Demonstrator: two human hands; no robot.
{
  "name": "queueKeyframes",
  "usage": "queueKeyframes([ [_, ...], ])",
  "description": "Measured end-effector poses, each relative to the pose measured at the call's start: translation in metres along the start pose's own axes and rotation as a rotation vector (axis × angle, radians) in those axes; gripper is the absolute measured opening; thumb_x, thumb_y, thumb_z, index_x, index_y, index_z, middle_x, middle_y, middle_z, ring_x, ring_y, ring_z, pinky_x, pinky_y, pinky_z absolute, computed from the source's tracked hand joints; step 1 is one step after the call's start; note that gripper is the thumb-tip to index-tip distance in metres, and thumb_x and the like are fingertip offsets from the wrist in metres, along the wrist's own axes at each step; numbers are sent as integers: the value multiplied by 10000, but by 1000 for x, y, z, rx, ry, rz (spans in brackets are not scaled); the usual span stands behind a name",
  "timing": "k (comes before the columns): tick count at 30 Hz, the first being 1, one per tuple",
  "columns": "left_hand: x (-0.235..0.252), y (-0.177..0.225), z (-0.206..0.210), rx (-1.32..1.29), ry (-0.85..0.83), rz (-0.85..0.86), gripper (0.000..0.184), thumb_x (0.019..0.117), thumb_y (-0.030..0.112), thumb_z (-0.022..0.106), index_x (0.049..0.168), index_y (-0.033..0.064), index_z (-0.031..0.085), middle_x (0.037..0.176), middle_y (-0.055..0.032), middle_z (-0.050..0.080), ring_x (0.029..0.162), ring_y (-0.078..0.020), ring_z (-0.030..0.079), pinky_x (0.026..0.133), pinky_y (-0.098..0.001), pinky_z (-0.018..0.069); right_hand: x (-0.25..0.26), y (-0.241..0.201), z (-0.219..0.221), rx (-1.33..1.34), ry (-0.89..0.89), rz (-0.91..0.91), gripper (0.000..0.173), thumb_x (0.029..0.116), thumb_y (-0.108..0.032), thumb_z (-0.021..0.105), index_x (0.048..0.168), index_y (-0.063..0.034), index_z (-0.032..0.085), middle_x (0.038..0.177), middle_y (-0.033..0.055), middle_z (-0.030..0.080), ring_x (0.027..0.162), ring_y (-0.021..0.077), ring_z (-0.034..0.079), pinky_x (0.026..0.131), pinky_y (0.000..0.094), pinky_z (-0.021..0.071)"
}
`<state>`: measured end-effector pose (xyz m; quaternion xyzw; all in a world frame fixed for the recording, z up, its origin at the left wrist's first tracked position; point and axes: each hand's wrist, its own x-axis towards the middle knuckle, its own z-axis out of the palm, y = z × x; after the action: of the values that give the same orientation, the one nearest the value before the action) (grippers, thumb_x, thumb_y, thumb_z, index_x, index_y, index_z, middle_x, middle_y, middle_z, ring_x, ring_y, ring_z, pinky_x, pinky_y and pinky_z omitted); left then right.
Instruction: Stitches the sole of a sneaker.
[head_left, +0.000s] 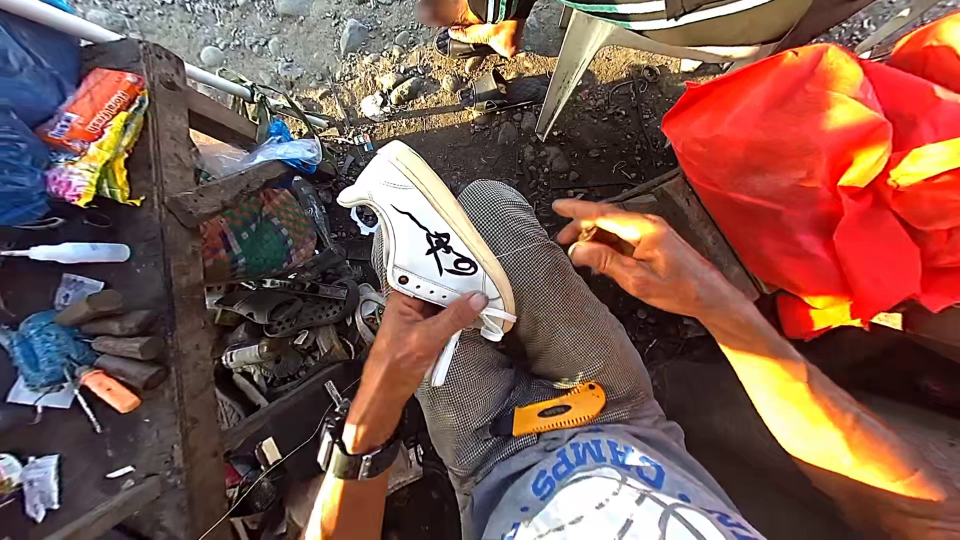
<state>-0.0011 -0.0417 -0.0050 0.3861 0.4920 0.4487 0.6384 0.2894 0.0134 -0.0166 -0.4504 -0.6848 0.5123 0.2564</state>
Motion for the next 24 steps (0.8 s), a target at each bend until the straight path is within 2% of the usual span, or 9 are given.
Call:
queueKeyframes([
  [3, 2, -5, 20, -32, 174, 31, 210, 879, -50, 709, 1079, -5, 667, 941, -88, 766, 860, -154, 746, 832, -320, 633, 5, 2, 30, 119, -18, -187, 315, 992, -213, 685, 1250, -32, 708, 1044, 20, 738, 913, 39, 676, 833, 212, 577],
  [6, 2, -6, 26, -67, 230, 32, 173, 868, -60, 702, 1032, -4, 695, 922, -95, 767, 845, -153, 746, 819, -315, 632, 14, 7, 52, 75, 40, -304, 246, 1015, -241, 650, 1127, -61, 775, 933, 5, 729, 861, 19, 652, 786, 196, 546],
  [10, 2, -8, 29, -95, 273, 48, 158, 859, -74, 696, 997, 1, 706, 909, -97, 769, 834, -148, 748, 805, -307, 633, 22, 8, 60, 38, 88, -317, 219, 1023, -217, 627, 1089, -90, 792, 901, -6, 719, 821, 18, 643, 731, 201, 537],
  [15, 1, -8, 34, -112, 334, 61, 124, 869, -67, 678, 963, 8, 708, 887, -90, 768, 824, -138, 747, 791, -297, 631, 26, 3, 58, 40, 74, -288, 192, 1001, -206, 649, 1055, -92, 793, 950, -5, 741, 858, 16, 665, 763, 203, 552],
  [18, 1, -9, 35, -120, 341, 72, 114, 868, -65, 678, 953, 4, 711, 886, -96, 766, 823, -143, 746, 789, -302, 631, 28, 3, 57, -2, 74, -310, 189, 1002, -213, 646, 1044, -103, 793, 911, -14, 729, 826, 17, 655, 729, 208, 543],
  [24, 3, -9, 42, -106, 407, 88, 104, 847, -75, 675, 912, 1, 705, 849, -93, 761, 791, -145, 744, 758, -302, 633, 36, -14, 43, -312, 3, -397, 199, 995, -227, 602, 1018, -152, 785, 814, -29, 681, 731, 65, 635, 617, 262, 503],
])
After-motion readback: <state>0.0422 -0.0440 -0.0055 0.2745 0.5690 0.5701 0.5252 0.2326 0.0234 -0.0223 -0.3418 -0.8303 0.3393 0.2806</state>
